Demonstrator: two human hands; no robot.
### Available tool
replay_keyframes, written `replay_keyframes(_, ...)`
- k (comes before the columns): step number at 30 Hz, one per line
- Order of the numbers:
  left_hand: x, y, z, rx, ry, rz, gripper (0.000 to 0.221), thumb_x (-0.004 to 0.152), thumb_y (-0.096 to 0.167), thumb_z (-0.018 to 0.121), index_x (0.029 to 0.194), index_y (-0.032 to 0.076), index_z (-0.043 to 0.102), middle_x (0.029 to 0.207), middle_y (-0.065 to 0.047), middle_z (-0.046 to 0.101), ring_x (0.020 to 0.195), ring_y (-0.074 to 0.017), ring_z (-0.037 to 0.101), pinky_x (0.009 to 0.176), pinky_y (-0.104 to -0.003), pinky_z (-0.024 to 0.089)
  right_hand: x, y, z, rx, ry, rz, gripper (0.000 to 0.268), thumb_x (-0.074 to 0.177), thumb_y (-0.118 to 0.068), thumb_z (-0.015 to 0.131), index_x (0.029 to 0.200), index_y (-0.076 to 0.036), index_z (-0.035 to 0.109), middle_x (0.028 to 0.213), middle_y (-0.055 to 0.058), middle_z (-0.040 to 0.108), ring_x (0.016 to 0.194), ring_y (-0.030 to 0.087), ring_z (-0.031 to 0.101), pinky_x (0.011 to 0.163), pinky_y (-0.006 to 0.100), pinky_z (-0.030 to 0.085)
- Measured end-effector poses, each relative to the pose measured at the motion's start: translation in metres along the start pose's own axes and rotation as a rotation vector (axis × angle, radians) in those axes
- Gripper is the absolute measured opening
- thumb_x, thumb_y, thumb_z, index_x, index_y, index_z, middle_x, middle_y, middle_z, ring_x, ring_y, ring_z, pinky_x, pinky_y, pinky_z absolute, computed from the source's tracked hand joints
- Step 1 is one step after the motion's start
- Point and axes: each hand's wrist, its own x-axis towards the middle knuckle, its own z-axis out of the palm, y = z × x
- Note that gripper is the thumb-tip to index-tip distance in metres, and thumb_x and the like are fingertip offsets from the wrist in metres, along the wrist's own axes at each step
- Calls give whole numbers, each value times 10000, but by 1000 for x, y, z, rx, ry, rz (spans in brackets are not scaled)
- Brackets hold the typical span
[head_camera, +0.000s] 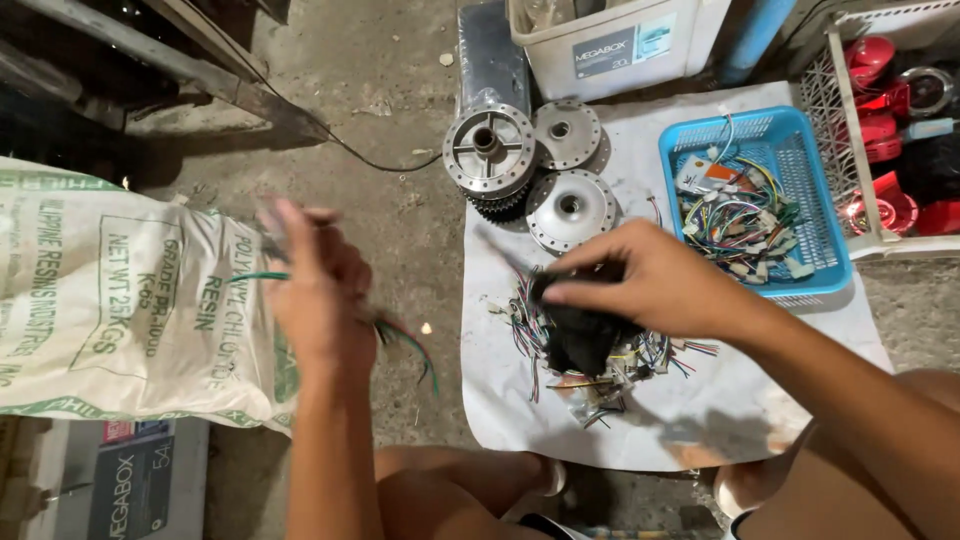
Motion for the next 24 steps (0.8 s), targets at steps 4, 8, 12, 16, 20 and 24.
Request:
replay_keyframes(4, -48, 3, 38, 481, -91, 31, 356, 952, 494, 675, 849, 152, 670, 527, 31, 489, 386, -48, 394, 365, -200, 297, 8, 12, -2, 112, 100, -9, 211, 818, -138, 812, 1020, -114, 869, 874, 75, 857, 850, 125, 696, 850, 344, 588)
replay_keyframes(8, -50, -27, 50, 435, -471, 132, 174, 913, 266, 767, 951, 100, 800, 1038, -121, 789, 933, -144, 659, 925, -314, 510, 11, 23, 3, 169, 148, -187, 116, 847, -120, 798, 941, -98, 862, 715, 22, 767, 707, 86, 608, 694, 286, 548)
replay_keyframes(12, -53, -34, 75, 437, -476, 65, 180, 845, 206, 868, 991, 107, 831, 772, -19, 771, 729, -8, 541, 744, -193, 534, 16, 33, -4, 96, 176, -281, 70, 865, -132, 790, 865, -121, 860, 605, 24, 680, 598, 90, 571, 605, 274, 503)
replay_keyframes(16, -48, -39, 84, 426, -478, 81, 141, 854, 219, 861, 956, 126, 830, 845, -31, 801, 763, -9, 589, 785, -220, 551, 12, 30, -17, 41, 224, -301, 111, 899, -152, 767, 835, -134, 856, 576, 0, 645, 592, 60, 544, 581, 261, 494)
replay_keyframes(20, -46, -26, 91, 487, -512, 202, 178, 943, 168, 729, 1047, 37, 788, 921, -59, 792, 799, -82, 620, 798, -271, 531, 2, 10, -41, 44, 344, -245, 136, 930, -114, 714, 980, -54, 825, 702, 65, 748, 609, 96, 569, 553, 273, 473)
replay_keyframes(24, -45, -30, 92, 532, -573, 333, 199, 965, 101, 693, 1090, -44, 749, 836, -53, 757, 678, -78, 631, 604, -207, 502, -2, 14, -58, 73, 451, -267, 190, 933, -55, 747, 1109, 13, 774, 805, 31, 719, 635, 69, 545, 559, 214, 462)
